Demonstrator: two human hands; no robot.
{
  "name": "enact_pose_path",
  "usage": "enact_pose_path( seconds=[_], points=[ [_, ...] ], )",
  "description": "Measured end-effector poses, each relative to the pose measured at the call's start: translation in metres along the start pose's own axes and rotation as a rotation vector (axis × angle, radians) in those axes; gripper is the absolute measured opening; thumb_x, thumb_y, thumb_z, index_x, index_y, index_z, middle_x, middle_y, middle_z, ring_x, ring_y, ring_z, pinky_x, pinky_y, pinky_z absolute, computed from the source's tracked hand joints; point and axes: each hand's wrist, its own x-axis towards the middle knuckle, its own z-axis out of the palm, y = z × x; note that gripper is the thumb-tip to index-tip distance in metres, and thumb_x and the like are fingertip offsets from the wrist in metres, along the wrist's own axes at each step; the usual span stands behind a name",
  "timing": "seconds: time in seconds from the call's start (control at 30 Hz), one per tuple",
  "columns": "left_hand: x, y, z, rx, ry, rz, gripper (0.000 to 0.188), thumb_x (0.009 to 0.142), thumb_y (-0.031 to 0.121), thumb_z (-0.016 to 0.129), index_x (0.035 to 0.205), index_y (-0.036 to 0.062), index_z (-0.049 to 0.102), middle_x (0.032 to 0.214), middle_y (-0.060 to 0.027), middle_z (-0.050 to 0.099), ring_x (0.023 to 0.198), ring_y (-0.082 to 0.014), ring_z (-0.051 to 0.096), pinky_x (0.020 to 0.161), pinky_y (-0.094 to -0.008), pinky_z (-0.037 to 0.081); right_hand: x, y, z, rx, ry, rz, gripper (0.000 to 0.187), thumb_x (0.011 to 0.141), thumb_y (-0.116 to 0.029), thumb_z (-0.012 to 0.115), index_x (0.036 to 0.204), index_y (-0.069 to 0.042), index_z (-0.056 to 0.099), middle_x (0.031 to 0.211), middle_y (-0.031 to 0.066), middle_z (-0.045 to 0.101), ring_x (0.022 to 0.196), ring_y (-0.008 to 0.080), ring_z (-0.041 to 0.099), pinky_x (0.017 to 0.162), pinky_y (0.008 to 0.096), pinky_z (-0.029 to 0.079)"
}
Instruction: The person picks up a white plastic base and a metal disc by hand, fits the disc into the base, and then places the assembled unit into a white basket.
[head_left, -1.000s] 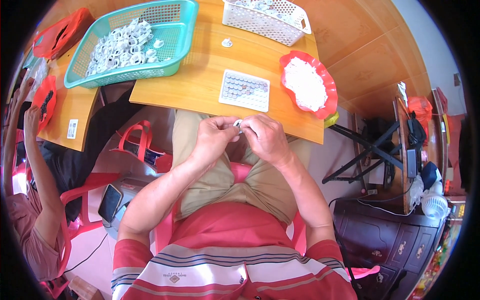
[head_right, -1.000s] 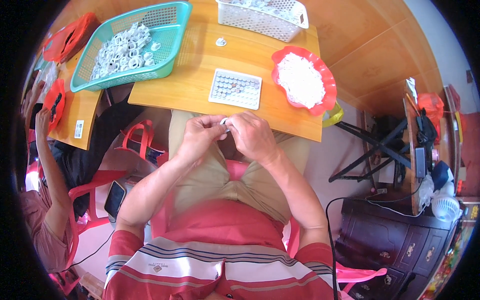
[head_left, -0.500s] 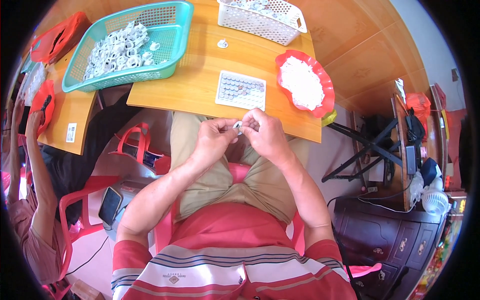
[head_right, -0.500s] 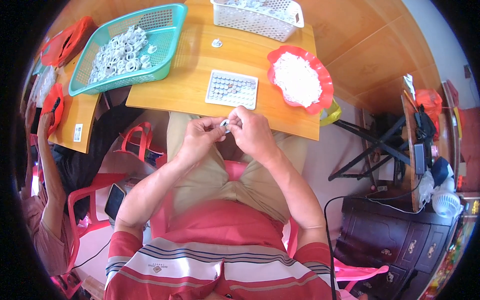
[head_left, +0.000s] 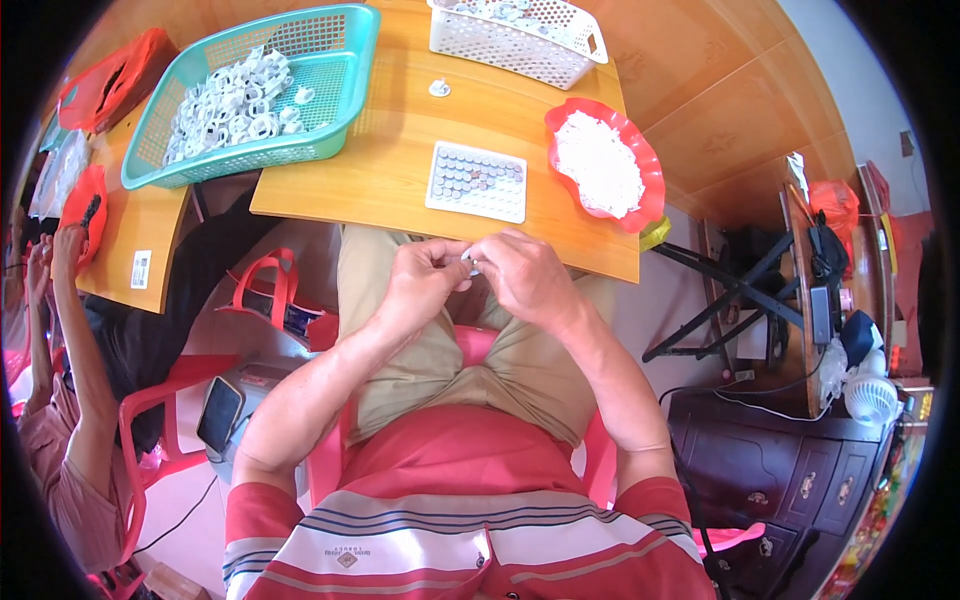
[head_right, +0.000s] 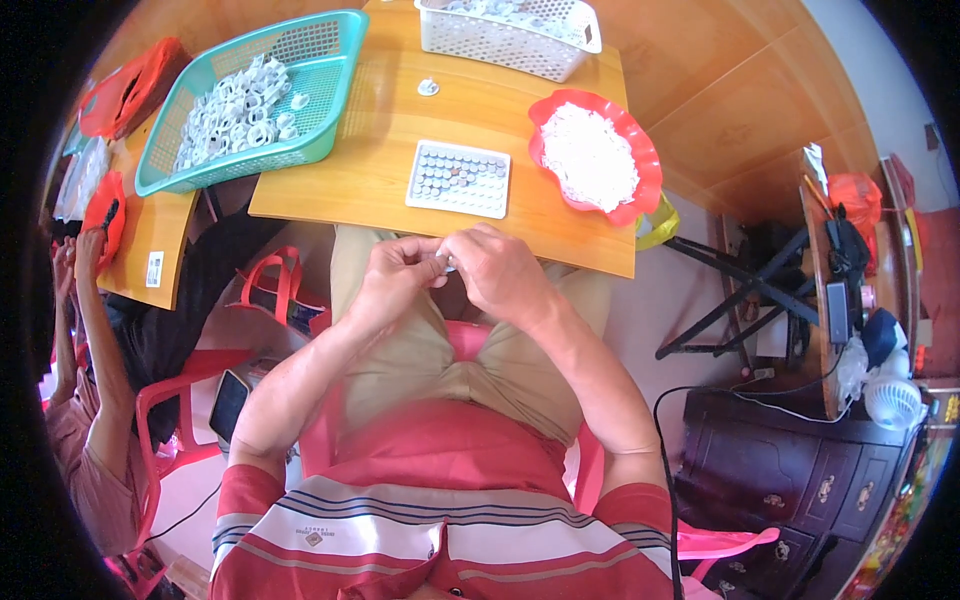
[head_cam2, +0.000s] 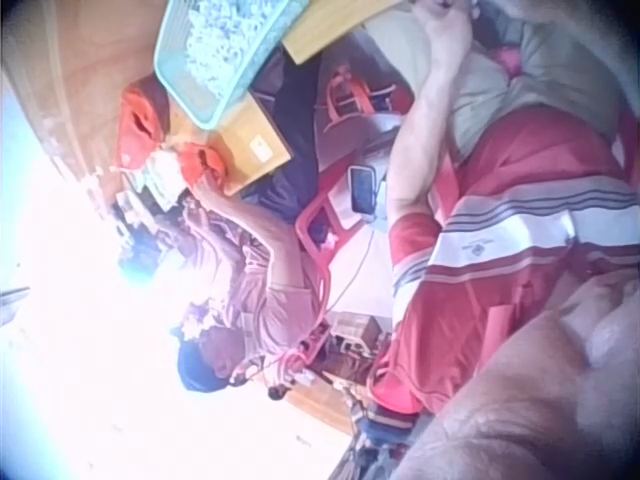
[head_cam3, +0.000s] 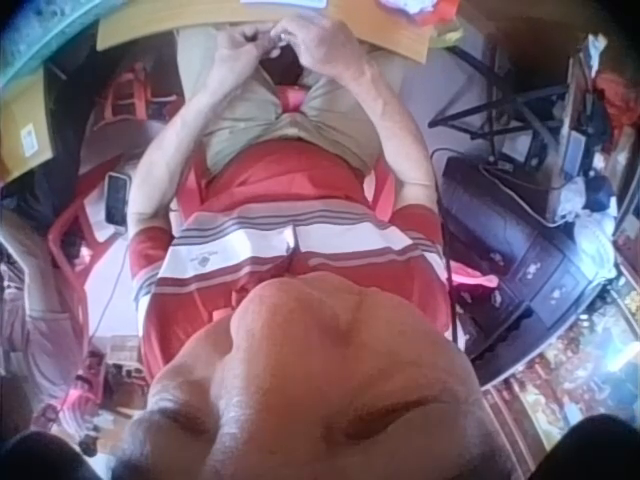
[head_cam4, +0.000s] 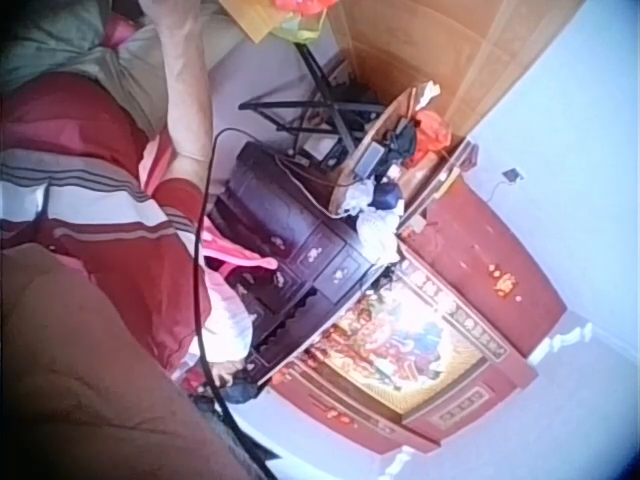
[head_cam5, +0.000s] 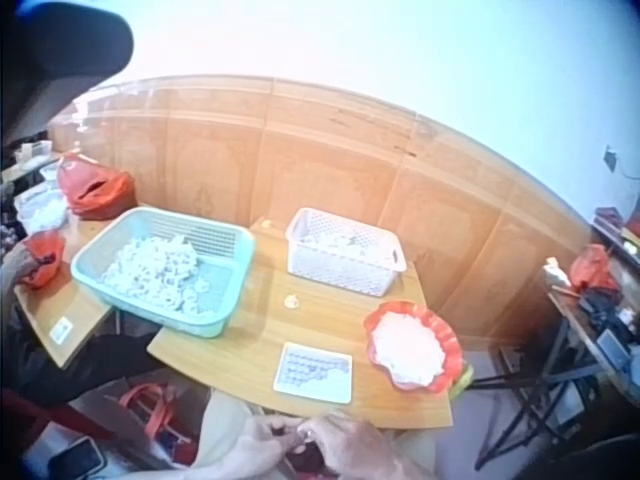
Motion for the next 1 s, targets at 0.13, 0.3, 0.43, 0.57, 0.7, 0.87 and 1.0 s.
enact_pose_path(
  seconds=[0.13,0.3,0.43,0.57,0.7,0.87,1.0],
  points=[
    [-0.002,0.0,0.003,0.004,0.017,0.015,0.019,0.088,-0.003,0.062,0.106,-0.005,0.068,0.085,-0.0044,0.068,0.073,-0.0067,0.06,0.065,-0.0201,0.051,-0.001,-0.002,0.0,0.181,-0.004,0.292,0.012,0.078,0.004,0.068,0.085,0.0,0.058,0.076,0.0108,0.065,0.069,0.0224,0.066,0.063,0.0315,0.053],
    [-0.001,-0.001,0.004,0.03,0.013,0.025,0.021,0.088,-0.002,0.062,0.109,-0.0056,0.067,0.086,-0.0052,0.068,0.073,-0.0075,0.06,0.065,-0.0205,0.051,-0.002,0.007,0.005,0.409,0.025,0.534,0.014,0.079,0.004,0.071,0.086,0.001,0.058,0.077,0.0046,0.065,0.071,0.0084,0.061,0.062,0.0257,0.051],
    [0.0,-0.005,0.003,0.008,0.017,0.035,0.023,0.088,-0.002,0.062,0.11,-0.0065,0.066,0.087,-0.0057,0.068,0.073,-0.0078,0.061,0.065,-0.0206,0.051,-0.012,0.024,0.016,0.569,0.059,0.582,0.015,0.079,0.004,0.071,0.089,0.0,0.06,0.079,0.0037,0.066,0.072,0.0085,0.062,0.062,0.0246,0.053],
    [0.0,-0.002,0.004,-0.006,0.023,0.043,0.025,0.088,-0.001,0.063,0.112,-0.0069,0.065,0.089,-0.0063,0.068,0.073,-0.0075,0.06,0.065,-0.0203,0.052,-0.011,0.024,0.012,0.938,-0.005,0.796,0.014,0.083,0.0,0.07,0.095,0.001,0.061,0.082,0.0047,0.067,0.072,0.0094,0.064,0.062,0.0244,0.055],
    [-0.001,0.0,0.005,-0.049,0.045,0.041,0.026,0.089,0.0,0.063,0.113,-0.0073,0.064,0.089,-0.0063,0.068,0.073,-0.0073,0.06,0.065,-0.0199,0.052,-0.013,0.021,0.013,0.941,-0.016,0.803,0.012,0.087,-0.002,0.067,0.096,0.003,0.061,0.083,0.0065,0.068,0.07,0.0086,0.064,0.061,0.0237,0.055],
    [-0.002,0.005,0.007,-0.046,0.047,0.069,0.026,0.089,0.001,0.064,0.113,-0.0076,0.064,0.088,-0.0065,0.068,0.072,-0.0076,0.061,0.065,-0.0196,0.051,-0.013,0.013,0.015,0.887,0.063,0.694,0.011,0.087,-0.001,0.064,0.097,0.004,0.061,0.083,0.007,0.068,0.07,0.0078,0.063,0.059,0.0224,0.053],
    [-0.003,0.006,0.008,-0.073,0.038,0.08,0.025,0.089,0.002,0.065,0.112,-0.0077,0.064,0.087,-0.0069,0.069,0.071,-0.0076,0.061,0.064,-0.0192,0.051,-0.014,0.007,0.017,0.904,0.155,0.678,0.007,0.084,0.004,0.06,0.091,0.007,0.061,0.076,0.006,0.066,0.064,0.0049,0.057,0.055,0.0205,0.045]
  ],
)
